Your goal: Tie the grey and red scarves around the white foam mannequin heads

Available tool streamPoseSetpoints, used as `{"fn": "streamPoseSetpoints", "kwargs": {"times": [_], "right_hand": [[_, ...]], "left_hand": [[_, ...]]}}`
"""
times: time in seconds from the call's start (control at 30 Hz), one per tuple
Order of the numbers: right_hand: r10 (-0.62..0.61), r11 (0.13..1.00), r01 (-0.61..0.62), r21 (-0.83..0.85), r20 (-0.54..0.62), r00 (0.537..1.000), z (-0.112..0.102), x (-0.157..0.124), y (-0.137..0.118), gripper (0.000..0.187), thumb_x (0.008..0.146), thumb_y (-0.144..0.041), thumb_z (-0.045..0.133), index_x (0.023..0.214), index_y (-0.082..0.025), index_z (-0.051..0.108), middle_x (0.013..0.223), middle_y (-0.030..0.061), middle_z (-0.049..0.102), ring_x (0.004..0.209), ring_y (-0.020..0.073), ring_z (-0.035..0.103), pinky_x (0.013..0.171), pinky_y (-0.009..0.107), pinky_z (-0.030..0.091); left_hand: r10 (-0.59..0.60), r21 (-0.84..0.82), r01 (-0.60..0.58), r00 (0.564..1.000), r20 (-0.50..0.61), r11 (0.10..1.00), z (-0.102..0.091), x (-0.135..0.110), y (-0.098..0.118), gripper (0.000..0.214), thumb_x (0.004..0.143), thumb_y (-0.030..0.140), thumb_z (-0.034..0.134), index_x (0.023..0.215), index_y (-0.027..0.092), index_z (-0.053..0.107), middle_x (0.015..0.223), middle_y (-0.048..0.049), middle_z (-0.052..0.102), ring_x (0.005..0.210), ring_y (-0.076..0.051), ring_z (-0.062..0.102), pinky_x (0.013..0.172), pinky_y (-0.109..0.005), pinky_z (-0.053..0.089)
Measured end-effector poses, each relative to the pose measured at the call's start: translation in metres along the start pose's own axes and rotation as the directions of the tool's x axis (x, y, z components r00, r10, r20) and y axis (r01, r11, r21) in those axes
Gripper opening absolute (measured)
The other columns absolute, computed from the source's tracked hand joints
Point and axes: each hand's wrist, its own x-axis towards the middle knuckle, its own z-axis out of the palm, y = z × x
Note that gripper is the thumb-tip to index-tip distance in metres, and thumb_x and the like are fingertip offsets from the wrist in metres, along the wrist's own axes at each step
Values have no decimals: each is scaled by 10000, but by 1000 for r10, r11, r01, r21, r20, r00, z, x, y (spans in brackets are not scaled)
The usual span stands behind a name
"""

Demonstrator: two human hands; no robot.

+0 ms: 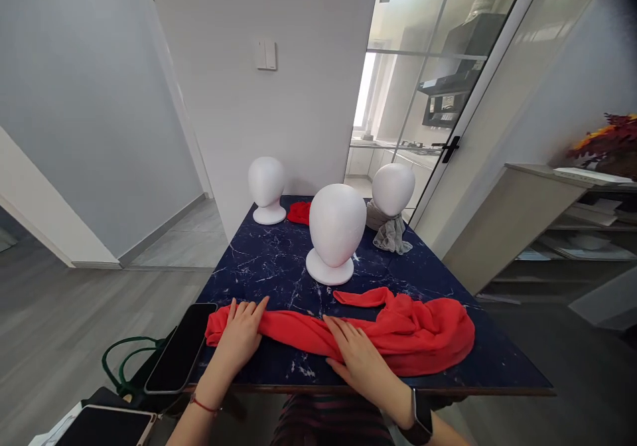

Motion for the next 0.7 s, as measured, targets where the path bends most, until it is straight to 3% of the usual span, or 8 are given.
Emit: {"fn": "streamPoseSetpoints", "kwargs": {"times": [0.13,0.2,0.3,0.4,0.5,0.6,0.7], "right_hand": [[47,999,-47,18,39,998,-5,-8,10,605,726,-95,480,1320,-207,474,1162,92,619,1031,240,591,890,354,458],[46,998,-52,45,113,992,-17,-13,12,377,710,-138,514,1063,-201,631,923,52,666,864,219,614,795,311,462],[27,979,-79,186,266,964,-42,-21,19,90,693,-192,573,749,-179,642,730,8,624,730,169,573,676,241,430],[40,904,-230,359,466,884,-72,-27,36,146,686,-239,620,807,-163,650,741,-18,617,673,132,543,578,198,400],[48,858,-340,385,599,799,-105,-30,55,366,613,-245,698,965,-155,660,845,-12,644,745,156,574,624,203,441],[1,849,-312,425,590,807,-140,-32,73,578,582,-244,722,1143,-169,608,1047,18,640,953,218,588,821,255,468],[39,875,-265,405,487,873,-176,-41,96,574,618,-246,671,1181,-177,584,1102,40,633,1003,240,592,854,275,467]], "left_hand": [[52,-192,-58,998,-36,980,-13,6,-5,478,664,4,401,1006,212,663,933,-47,676,956,-192,600,1097,-400,280],[39,-288,-75,991,-129,955,-21,7,-6,439,679,33,410,981,222,665,924,-38,677,943,-194,604,1080,-397,301],[-52,-347,-71,942,-331,935,-34,9,-11,406,717,84,402,996,209,669,878,-51,652,911,-214,597,974,-392,399],[-142,-352,-52,851,-505,935,-47,14,-24,361,747,154,427,1011,179,671,904,-77,620,884,-233,584,822,-364,462],[-142,-307,-61,790,-596,950,-55,19,-35,345,762,178,428,1012,178,666,1016,-90,632,967,-245,579,916,-401,423],[-118,-270,-64,788,-604,961,-59,23,-39,388,747,146,421,1065,189,638,1007,-59,685,957,-214,612,1076,-436,288],[-95,-173,-19,774,-626,985,-64,24,-41,438,748,122,399,1118,171,630,959,-62,707,906,-204,632,1098,-432,256]]}}
